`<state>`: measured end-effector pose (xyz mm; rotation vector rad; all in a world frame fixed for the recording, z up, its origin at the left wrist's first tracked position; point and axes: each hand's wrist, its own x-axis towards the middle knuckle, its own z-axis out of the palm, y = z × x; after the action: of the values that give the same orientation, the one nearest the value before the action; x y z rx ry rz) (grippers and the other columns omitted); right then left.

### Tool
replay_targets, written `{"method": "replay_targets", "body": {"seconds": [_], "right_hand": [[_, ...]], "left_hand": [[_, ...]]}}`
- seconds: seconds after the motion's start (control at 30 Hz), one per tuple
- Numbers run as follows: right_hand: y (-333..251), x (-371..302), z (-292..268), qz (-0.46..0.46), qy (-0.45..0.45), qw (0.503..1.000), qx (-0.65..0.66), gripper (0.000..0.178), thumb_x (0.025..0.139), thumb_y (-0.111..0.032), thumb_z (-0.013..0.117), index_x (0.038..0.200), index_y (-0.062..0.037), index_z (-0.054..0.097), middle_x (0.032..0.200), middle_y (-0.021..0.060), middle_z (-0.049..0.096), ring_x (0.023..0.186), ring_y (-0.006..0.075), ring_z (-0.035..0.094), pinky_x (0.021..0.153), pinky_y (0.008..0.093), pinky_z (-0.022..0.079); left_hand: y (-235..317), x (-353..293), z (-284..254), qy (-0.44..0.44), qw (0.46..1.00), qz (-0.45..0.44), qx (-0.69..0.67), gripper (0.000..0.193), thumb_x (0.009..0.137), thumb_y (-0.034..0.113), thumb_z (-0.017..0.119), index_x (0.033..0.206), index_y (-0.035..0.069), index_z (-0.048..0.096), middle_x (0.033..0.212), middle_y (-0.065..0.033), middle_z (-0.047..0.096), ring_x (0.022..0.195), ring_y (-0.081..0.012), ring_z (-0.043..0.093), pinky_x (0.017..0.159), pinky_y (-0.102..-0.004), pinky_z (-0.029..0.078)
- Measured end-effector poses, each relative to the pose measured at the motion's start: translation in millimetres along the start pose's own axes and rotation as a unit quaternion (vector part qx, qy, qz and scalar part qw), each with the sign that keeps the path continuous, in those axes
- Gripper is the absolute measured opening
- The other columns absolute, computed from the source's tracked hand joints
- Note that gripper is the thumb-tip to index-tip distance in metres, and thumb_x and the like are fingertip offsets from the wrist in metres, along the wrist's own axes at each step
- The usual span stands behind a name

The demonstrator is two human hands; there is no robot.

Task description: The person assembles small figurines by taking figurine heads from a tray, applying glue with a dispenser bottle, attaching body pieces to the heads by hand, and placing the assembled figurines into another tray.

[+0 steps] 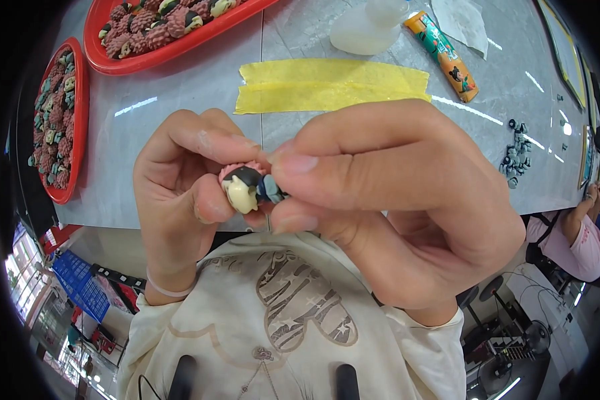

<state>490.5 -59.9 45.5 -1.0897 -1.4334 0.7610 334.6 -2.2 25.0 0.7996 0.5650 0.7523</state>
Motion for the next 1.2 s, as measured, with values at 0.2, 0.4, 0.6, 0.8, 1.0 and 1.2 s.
{"method": "replay_targets", "body": {"seconds": [0.2,0.4,0.6,0.8,1.0,1.2], "right_hand": [[-2,-1,-4,-0.002,0.031,1.000,-0.004,0.020,0.073,-0.010,0.060,0.085,0.0021,0.050,0.083,0.0192,0.051,0.057,0.0135,0.053,0.049,0.0182,0.044],[0,2,1,-0.009,-0.007,1.000,0.005,0.019,0.072,-0.008,0.061,0.085,0.0017,0.050,0.082,0.0193,0.052,0.056,0.0142,0.053,0.049,0.0178,0.044],[-10,6,9,-0.058,-0.015,0.983,-0.172,0.017,0.066,0.005,0.062,0.079,0.0031,0.052,0.077,0.0184,0.053,0.059,0.0177,0.056,0.050,0.0201,0.046],[-21,4,19,-0.013,0.016,0.978,-0.210,0.022,0.059,0.011,0.062,0.076,0.0018,0.052,0.074,0.0176,0.053,0.061,0.0188,0.057,0.046,0.0213,0.046],[-13,5,22,-0.044,0.032,0.977,-0.207,0.021,0.058,0.009,0.064,0.074,0.0011,0.053,0.069,0.0140,0.054,0.059,0.0187,0.057,0.046,0.0225,0.045],[-13,2,33,-0.059,-0.006,0.959,-0.278,0.021,0.070,-0.016,0.062,0.087,-0.0043,0.058,0.098,0.0204,0.046,0.083,0.0251,0.048,0.062,0.0274,0.041]], "left_hand": [[-3,-1,-2,0.014,1.000,0.005,0.000,0.041,0.066,0.029,0.067,0.085,-0.002,0.049,0.076,-0.0094,0.052,0.059,-0.0121,0.054,0.047,-0.0193,0.047],[1,-1,-2,0.004,1.000,0.002,-0.011,0.039,0.066,0.028,0.067,0.086,-0.002,0.050,0.075,-0.0086,0.051,0.062,-0.0121,0.054,0.048,-0.0189,0.047],[-2,-2,-1,0.012,0.999,0.000,-0.029,0.037,0.065,0.024,0.069,0.085,-0.002,0.051,0.074,-0.0084,0.051,0.064,-0.0123,0.053,0.054,-0.0195,0.046],[-1,-2,-3,0.003,0.999,0.037,0.021,0.028,0.064,0.015,0.070,0.080,-0.002,0.053,0.072,-0.0083,0.051,0.062,-0.0115,0.051,0.057,-0.0213,0.046],[4,-2,-8,-0.025,0.998,0.033,0.040,0.029,0.063,0.011,0.070,0.082,-0.003,0.054,0.076,-0.0101,0.053,0.066,-0.0122,0.052,0.062,-0.0235,0.046],[5,-5,-7,-0.039,0.995,-0.026,-0.088,0.041,0.060,0.010,0.071,0.092,-0.002,0.048,0.083,-0.0128,0.055,0.072,-0.0169,0.053,0.061,-0.0256,0.045]]}}
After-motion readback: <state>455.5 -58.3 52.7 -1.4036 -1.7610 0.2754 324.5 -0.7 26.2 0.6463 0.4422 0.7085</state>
